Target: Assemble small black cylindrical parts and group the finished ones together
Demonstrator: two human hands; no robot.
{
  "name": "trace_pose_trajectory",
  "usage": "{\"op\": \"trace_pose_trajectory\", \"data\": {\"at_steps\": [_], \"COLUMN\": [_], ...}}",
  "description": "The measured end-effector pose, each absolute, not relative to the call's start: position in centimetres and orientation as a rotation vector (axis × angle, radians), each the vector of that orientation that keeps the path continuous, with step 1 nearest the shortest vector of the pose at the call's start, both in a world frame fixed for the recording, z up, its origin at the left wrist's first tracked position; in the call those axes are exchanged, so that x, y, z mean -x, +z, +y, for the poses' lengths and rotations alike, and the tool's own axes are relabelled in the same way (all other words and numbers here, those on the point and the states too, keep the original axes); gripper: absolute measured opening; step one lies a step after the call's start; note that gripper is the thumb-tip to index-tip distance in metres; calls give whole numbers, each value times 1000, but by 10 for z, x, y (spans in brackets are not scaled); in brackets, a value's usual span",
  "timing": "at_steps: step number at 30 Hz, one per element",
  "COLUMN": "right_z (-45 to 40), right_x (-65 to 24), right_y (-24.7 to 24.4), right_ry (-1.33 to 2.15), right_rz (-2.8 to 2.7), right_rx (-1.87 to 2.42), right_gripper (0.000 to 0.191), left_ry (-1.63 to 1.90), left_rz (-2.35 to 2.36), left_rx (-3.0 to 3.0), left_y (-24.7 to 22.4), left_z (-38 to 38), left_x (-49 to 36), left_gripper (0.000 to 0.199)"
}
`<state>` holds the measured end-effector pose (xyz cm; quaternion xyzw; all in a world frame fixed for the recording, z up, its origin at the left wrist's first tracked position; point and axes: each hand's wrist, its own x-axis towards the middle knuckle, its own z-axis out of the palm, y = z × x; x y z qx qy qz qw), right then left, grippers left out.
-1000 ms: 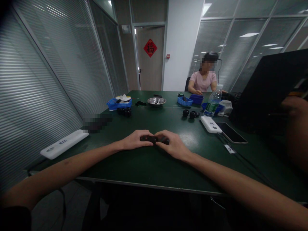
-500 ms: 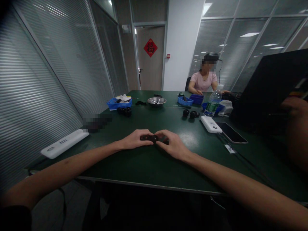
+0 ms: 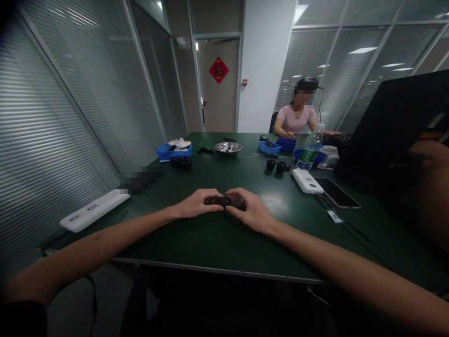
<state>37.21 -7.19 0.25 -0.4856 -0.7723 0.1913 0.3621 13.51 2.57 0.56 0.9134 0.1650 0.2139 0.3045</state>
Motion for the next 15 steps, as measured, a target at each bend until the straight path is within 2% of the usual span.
{"op": "trace_pose_trajectory", "data": {"at_steps": [6,15], "right_z": [-72,-70], "right_x": [-372,-371], "right_y": [4,1], "right_ry": [498,453], "right_rz": [-2011,-1969], "right_rx": [1303,1303], "right_gripper": [24,28], "left_ry": [566,574], "left_rz": [425,452], "left_rx": [-2422,-2426], "left_y": [5,6], "left_z": [26,26], "left_x": [-135,-135], "left_gripper": [39,39]}}
